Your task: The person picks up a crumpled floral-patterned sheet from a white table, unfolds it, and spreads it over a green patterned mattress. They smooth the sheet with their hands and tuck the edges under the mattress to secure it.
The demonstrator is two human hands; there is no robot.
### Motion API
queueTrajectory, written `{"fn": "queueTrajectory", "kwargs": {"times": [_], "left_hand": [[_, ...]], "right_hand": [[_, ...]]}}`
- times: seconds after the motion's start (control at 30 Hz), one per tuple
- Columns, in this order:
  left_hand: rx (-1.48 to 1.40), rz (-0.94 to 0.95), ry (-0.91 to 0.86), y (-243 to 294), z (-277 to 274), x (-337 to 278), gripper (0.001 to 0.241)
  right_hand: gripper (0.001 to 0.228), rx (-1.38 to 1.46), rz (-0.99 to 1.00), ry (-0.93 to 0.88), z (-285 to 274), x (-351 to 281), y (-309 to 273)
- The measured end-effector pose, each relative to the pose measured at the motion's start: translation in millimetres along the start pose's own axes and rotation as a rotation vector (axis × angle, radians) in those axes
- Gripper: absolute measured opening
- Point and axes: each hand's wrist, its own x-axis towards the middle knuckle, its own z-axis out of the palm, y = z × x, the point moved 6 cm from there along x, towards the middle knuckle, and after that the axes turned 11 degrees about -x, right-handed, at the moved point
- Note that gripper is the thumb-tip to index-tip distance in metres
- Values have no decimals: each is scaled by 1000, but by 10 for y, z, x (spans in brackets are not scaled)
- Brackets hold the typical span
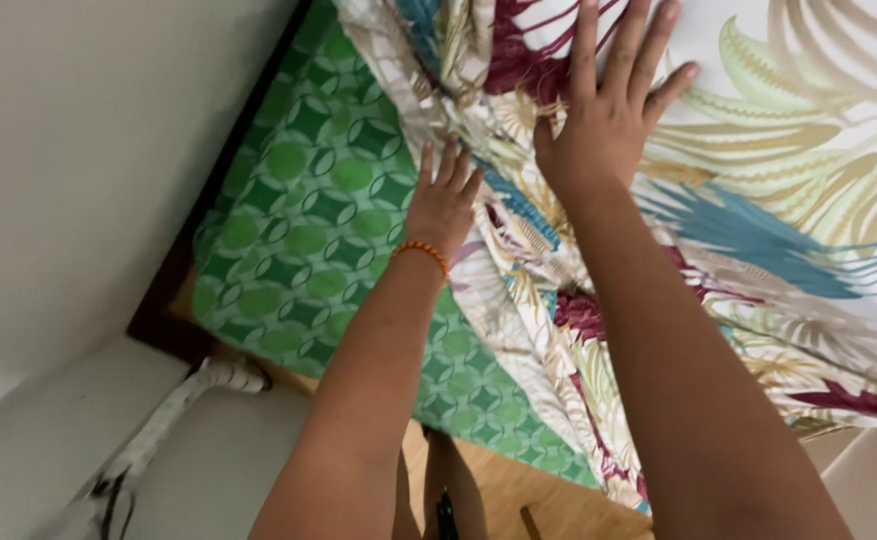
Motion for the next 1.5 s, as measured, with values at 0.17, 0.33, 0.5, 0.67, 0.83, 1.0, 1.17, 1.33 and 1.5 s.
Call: {"fn": "queueTrajectory", "kwargs": {"times": [0.17,0.33,0.5,0.67,0.83,1.0,1.17,1.33,1.5], "left_hand": [[-30,-165,-326,-587,935,-12,53],[86,-537,-144,-2160,1591,-1224,52],[-20,-752,-253,-2705,1355,-2705,62],[-536,-1036,181,-2921,1481,-2983,65],[-738,-1118,239,-3042,1598,-2990,51],[-958,-1166,297,-2941,1531,-3085,57],[-775,-1117,229,-2887,1470,-3072,55],[-803,-1135,269,-2879,1488,-3041,53],[-829,-1140,460,-2893,1867,-3051,50]], "right_hand": [[114,-56,63,-87,-8,20,-36],[119,-82,81,-120,-55,93,-58],[122,-110,68,-153,19,96,-61],[123,-186,108,-168,30,38,3],[119,-152,125,-31,276,157,70],[117,-112,222,52,399,101,-74],[111,-120,15,387,403,-243,-639],[82,144,-334,38,539,-952,-2372],[84,512,-636,-258,1405,-1642,-3323]]}}
